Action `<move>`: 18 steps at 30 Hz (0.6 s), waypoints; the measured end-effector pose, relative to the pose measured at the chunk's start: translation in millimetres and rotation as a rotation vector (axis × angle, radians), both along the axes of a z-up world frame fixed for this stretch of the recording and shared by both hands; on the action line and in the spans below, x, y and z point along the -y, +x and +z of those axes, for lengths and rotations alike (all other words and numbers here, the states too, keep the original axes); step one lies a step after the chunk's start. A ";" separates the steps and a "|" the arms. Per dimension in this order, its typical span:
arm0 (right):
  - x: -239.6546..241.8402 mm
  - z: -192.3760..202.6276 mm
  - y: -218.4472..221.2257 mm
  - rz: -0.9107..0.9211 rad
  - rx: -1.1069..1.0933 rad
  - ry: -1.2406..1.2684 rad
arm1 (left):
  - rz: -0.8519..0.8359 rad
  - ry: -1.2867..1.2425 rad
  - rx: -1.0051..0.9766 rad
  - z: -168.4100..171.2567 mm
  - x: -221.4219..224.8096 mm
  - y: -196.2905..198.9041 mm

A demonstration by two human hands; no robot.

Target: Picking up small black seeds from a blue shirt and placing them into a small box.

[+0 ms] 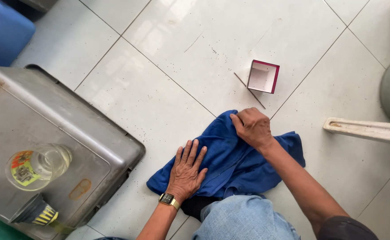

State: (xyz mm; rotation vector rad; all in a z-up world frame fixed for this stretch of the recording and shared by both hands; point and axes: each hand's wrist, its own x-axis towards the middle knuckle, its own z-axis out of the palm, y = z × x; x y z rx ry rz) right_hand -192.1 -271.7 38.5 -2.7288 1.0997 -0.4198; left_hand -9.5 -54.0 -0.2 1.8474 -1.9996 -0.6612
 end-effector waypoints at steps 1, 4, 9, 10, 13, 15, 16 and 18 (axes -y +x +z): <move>0.8 -0.6 3.0 0.002 -0.004 0.006 | 0.002 0.006 -0.004 -0.4 -2.5 -1.5; 6.9 -4.7 7.7 -0.150 -0.047 0.030 | 0.010 0.022 -0.010 -3.4 1.3 -1.0; 8.6 -27.0 10.3 -0.214 -0.134 0.016 | 0.015 0.026 -0.001 -5.4 2.2 0.1; 8.0 -31.5 9.5 -0.212 -0.135 0.022 | 0.016 0.032 -0.002 -5.9 2.3 0.4; 8.0 -39.7 7.9 -0.191 -0.223 -0.059 | 0.014 -0.003 0.008 -6.0 3.2 0.6; 12.7 -41.0 11.3 -0.112 -0.297 -0.188 | 0.011 0.008 0.014 -6.1 4.0 0.0; 12.9 -37.9 11.5 -0.114 -0.298 -0.192 | 0.010 0.003 0.013 -6.7 3.0 -0.9; 14.1 -31.9 14.0 -0.091 -0.305 -0.157 | 0.021 -0.010 0.011 -8.2 1.1 -1.7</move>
